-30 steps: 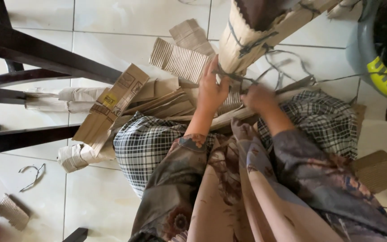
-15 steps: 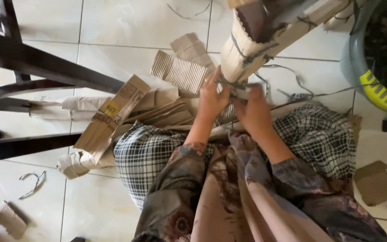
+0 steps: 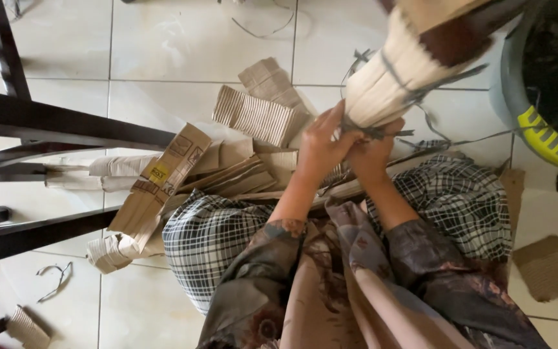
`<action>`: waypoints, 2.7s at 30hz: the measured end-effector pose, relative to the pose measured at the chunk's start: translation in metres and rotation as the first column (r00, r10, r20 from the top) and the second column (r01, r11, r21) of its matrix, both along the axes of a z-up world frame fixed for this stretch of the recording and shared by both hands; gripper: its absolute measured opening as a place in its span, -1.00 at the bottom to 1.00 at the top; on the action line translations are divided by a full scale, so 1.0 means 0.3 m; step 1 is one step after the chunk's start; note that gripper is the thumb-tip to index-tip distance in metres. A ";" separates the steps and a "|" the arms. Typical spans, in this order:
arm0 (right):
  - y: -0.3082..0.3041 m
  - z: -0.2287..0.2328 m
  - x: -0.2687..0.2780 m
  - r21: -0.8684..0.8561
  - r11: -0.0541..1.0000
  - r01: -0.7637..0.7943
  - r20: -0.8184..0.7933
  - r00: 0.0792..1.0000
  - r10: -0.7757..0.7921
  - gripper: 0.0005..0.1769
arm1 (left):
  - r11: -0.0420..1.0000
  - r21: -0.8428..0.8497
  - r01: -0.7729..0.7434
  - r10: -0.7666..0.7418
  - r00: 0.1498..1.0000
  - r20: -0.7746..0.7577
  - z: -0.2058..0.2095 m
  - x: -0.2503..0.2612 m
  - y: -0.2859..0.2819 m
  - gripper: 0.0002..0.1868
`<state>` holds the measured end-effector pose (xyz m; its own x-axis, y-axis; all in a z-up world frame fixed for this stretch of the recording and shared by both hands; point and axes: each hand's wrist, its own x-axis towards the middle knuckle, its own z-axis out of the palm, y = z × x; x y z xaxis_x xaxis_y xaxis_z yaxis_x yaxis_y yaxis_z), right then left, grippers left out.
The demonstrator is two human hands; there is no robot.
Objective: The person sits on the floor and ties black string around cylindrical rolls of corrugated cardboard. They use scissors to cut the string and place the cut pieces into a nearby basin. The person handles multiple rolls, securing them with string.
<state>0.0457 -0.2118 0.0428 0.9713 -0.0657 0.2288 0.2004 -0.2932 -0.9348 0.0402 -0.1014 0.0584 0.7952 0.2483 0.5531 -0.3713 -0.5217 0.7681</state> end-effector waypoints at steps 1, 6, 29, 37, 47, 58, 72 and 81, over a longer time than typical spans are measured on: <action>-0.002 0.032 -0.004 -0.001 1.000 -0.002 -0.007 1.000 0.002 -0.63 | 1.000 -0.001 -0.002 0.002 1.000 -0.007 -0.005 0.012 0.017 -0.27; 0.013 0.162 0.009 0.147 0.989 -0.005 0.223 0.974 -0.028 0.11 | 0.966 -0.236 0.107 -0.162 0.959 -0.231 -0.109 0.039 0.124 -0.49; -0.123 0.162 0.068 0.158 0.987 -0.017 0.213 0.977 -0.017 0.19 | 0.751 0.628 0.206 0.505 0.434 -0.746 -0.653 -0.001 0.227 -0.79; -0.170 0.125 0.067 0.149 0.989 0.015 0.188 0.981 -0.044 0.10 | 0.514 0.827 0.229 0.386 0.799 -0.461 -0.323 -0.100 -0.054 -0.71; -0.189 0.021 0.078 -0.030 0.989 0.146 0.297 0.946 -0.131 0.27 | 0.700 0.576 0.422 -0.004 0.809 -0.588 -0.451 -0.105 -0.303 -0.52; -0.149 0.326 0.084 0.014 0.992 0.125 0.335 0.934 -0.122 -0.38 | 0.716 0.457 0.528 0.299 0.360 -0.884 -0.223 -0.112 -0.159 -0.11; -0.289 0.099 0.074 0.127 0.988 0.087 0.350 0.928 -0.127 0.22 | 0.749 0.328 0.575 0.455 -0.088 -0.886 -0.334 -0.170 0.046 -0.35; -0.393 0.031 0.108 0.090 0.974 0.210 0.308 0.924 -0.228 0.03 | 0.757 0.457 0.467 0.445 0.143 -0.884 -0.100 -0.163 -0.005 -0.61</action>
<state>0.0782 -0.3298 0.0523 0.8101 -0.2894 0.5098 0.4229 -0.3139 -0.8501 -0.0086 -0.1030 0.0284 0.7125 0.2778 -0.6443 0.3738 -0.9274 0.0136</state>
